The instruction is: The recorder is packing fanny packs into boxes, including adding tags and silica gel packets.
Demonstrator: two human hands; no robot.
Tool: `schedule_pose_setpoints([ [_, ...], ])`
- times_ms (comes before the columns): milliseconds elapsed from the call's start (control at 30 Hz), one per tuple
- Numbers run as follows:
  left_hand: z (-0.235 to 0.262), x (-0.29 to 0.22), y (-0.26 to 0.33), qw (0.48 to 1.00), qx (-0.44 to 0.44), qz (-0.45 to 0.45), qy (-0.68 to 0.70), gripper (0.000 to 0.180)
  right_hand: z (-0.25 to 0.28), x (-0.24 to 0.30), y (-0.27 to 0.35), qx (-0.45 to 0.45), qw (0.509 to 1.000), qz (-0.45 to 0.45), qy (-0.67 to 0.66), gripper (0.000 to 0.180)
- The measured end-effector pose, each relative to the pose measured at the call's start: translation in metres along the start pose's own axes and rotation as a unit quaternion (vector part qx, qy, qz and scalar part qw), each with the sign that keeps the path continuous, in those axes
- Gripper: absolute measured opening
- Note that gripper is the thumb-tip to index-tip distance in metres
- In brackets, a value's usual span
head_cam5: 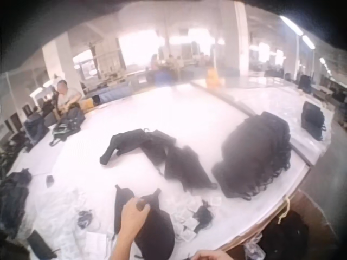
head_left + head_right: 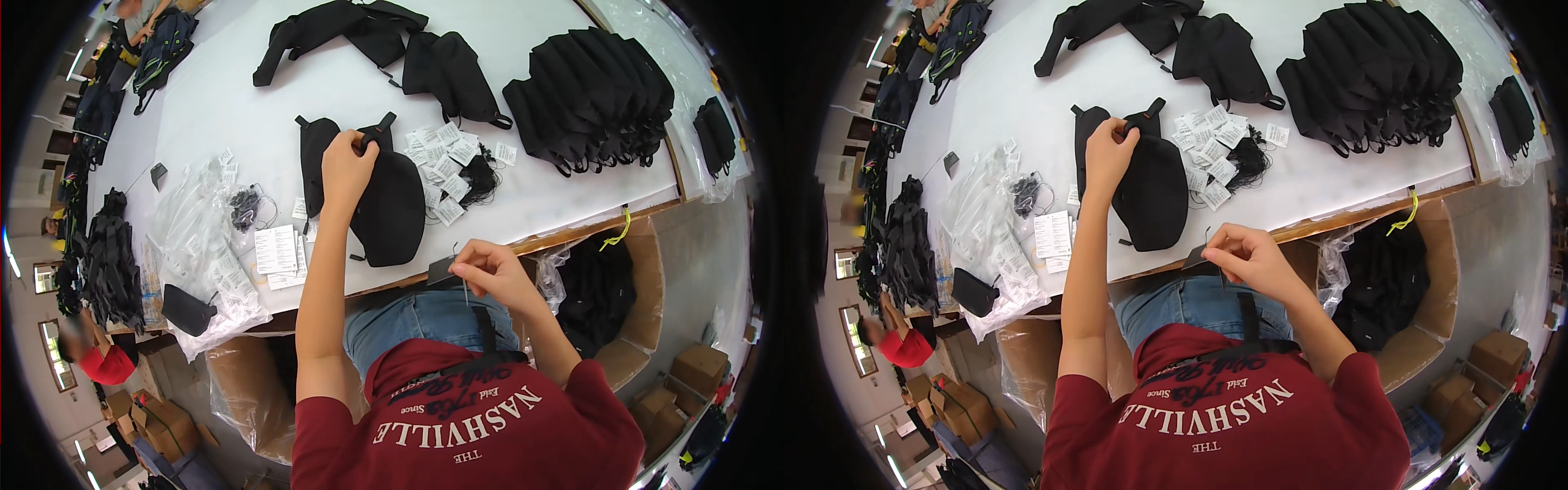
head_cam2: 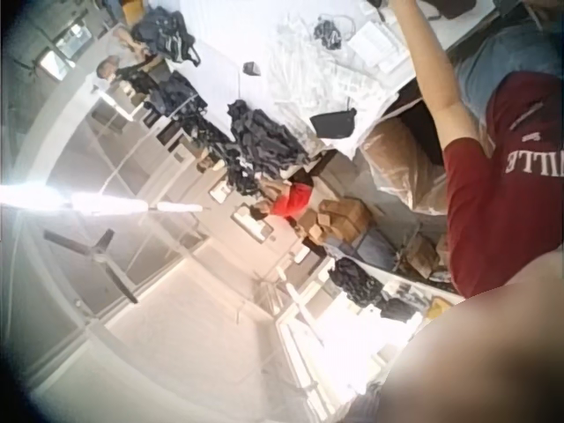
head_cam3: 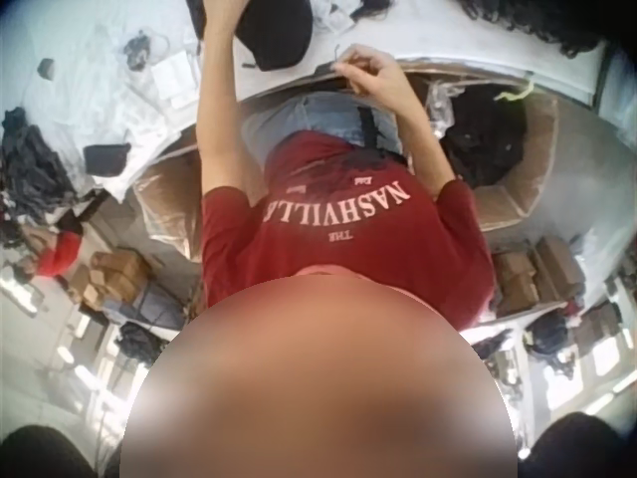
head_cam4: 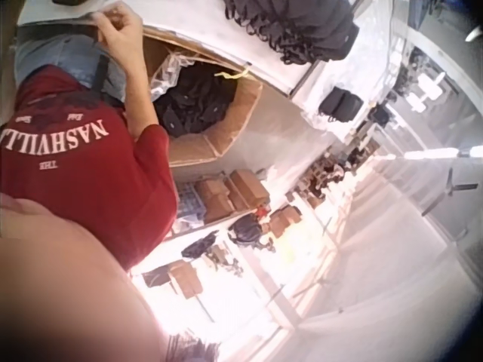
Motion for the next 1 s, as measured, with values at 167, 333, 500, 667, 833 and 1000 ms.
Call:
schedule_pose_setpoints([
  [167,0.06,-0.08,0.05,0.955,0.136,-0.1,0.246,0.017,0.029,0.03,-0.001,-0.055,0.997,0.04,0.042,0.011],
  [333,0.1,-0.109,0.105,0.921,0.201,-0.16,0.294,0.026,0.012,0.062,-0.003,-0.049,0.993,0.069,0.081,0.011],
  [500,0.131,-0.081,0.132,0.982,0.043,-0.031,0.183,0.019,-0.048,0.088,-0.006,0.018,0.946,0.178,0.271,0.006],
  [667,0.139,-0.062,0.156,0.986,0.007,0.049,0.156,0.017,-0.085,0.099,0.0,0.036,0.866,0.341,0.363,0.01],
  [833,0.132,-0.059,0.163,0.973,0.002,0.057,0.222,0.016,-0.09,0.101,0.001,0.033,0.844,0.382,0.375,0.014],
  [1000,0.144,-0.055,0.16,0.943,-0.078,0.058,0.318,0.008,-0.072,0.087,-0.012,0.046,0.961,0.156,0.222,0.011],
])
Point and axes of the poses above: each hand's wrist, its own y-axis away from the middle knuckle, its own z-axis out of the back of the hand, x = y × z, the point moved 9 cm from there along -y, towards the middle knuckle, and after that the axes turned 2 degrees about -x, right-handed, at the moved point
